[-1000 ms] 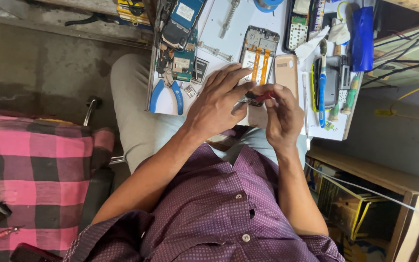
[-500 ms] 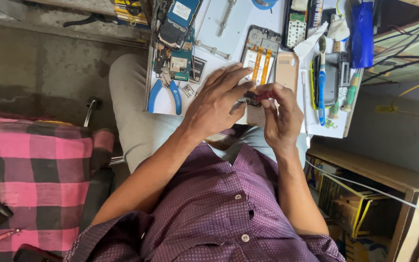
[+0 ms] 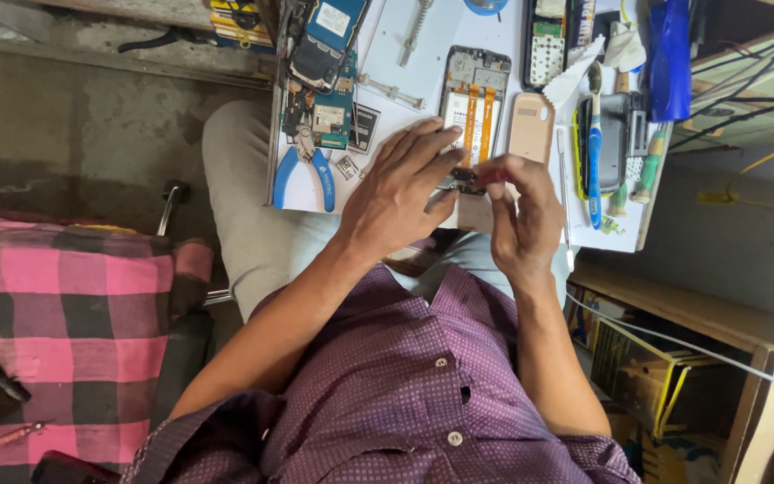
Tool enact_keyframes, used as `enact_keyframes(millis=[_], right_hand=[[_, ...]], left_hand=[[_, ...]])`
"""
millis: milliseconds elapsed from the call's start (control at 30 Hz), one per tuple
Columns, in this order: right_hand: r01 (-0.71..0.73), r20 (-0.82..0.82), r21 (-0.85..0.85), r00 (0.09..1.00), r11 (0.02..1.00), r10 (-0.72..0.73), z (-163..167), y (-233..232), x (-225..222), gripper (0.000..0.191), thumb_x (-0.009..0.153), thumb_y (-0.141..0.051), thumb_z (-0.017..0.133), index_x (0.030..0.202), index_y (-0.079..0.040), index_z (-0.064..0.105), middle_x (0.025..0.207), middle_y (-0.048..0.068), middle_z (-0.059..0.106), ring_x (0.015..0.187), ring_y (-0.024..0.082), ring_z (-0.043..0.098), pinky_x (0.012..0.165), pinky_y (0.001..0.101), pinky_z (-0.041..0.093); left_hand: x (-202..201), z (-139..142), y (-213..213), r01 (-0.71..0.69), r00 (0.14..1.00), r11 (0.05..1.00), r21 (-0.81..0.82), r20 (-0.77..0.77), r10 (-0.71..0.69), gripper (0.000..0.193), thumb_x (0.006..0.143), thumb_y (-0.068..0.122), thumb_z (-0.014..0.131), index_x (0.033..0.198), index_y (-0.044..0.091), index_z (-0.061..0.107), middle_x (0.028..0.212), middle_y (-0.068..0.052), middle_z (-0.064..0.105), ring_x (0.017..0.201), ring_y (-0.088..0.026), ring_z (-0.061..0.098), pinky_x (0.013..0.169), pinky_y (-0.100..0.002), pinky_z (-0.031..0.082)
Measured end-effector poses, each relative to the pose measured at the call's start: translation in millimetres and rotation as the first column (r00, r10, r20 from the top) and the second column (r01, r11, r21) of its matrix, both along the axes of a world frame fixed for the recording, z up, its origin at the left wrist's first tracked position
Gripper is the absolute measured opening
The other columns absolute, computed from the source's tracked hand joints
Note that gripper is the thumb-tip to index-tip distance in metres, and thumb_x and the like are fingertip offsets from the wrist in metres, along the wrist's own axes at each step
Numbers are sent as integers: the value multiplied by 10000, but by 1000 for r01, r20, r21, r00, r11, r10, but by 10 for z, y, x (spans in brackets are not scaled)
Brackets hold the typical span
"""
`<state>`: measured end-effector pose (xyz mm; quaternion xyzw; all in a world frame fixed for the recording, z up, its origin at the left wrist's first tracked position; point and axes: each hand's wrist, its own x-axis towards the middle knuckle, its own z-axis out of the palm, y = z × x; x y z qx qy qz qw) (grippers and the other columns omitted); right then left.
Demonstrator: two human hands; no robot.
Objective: The person uses a red screwdriver to unscrew screws from the back of an opened smartphone on a cluttered workbench, then pries along the edge of the phone with a metal pry tool. They lift out the large battery from the phone body and hold the separated battery and chassis.
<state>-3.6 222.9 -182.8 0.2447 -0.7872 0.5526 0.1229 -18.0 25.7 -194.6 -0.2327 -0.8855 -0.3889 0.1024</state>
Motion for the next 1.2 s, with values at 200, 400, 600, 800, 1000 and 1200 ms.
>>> enact_keyframes(millis=[200,400,600,800,1000,1200], right_hand=[[50,-81,43,996,998,-47,58,-20,-8,629,1005,199,679,1484,-140,454,1230,142,610,1041,206,643,875,318,558],[54,-168,130,985,990,-32,130,-34,-20,664,977,184,705,1488,-123,413,1269,188,600,1089,256,634,860,315,568],[114,-196,194,978,974,-75,173,-45,-13,688,968,189,717,1491,-138,410,1159,130,660,1078,262,647,887,346,541],[128,-191,208,978,970,-88,188,-58,3,666,966,180,717,1472,-137,423,1140,132,674,1077,266,657,887,344,544],[129,-192,197,977,972,-91,167,-37,2,644,968,166,718,1462,-130,430,1150,142,672,1074,281,653,885,348,543],[143,-193,193,976,971,-105,138,-30,5,646,973,160,721,1466,-140,432,1139,137,673,1064,280,655,878,353,542]], left_hand=[[-11,36,12,-7,1000,1000,-6,1,7,473,864,208,796,1280,15,680,1467,-138,546,1448,-299,452,1244,-446,342],[-26,64,-3,30,998,994,102,53,-35,472,827,214,806,1230,3,677,1429,-194,531,1380,-351,463,1184,-476,354],[-312,71,-82,-212,961,977,-27,-188,204,307,984,48,718,1284,-4,677,1419,-134,586,1358,-293,538,1197,-459,402],[-523,188,-228,-242,947,965,-103,-242,212,239,951,88,769,1172,12,720,1171,-71,624,1174,-255,578,1085,-481,379],[-543,228,-183,-282,937,955,-97,-242,252,160,914,118,795,1056,55,761,1027,-36,600,1031,-240,558,979,-455,384],[-578,177,-109,-343,911,934,-98,-275,306,154,907,153,809,1039,80,781,997,-20,585,1005,-229,540,961,-452,362]])
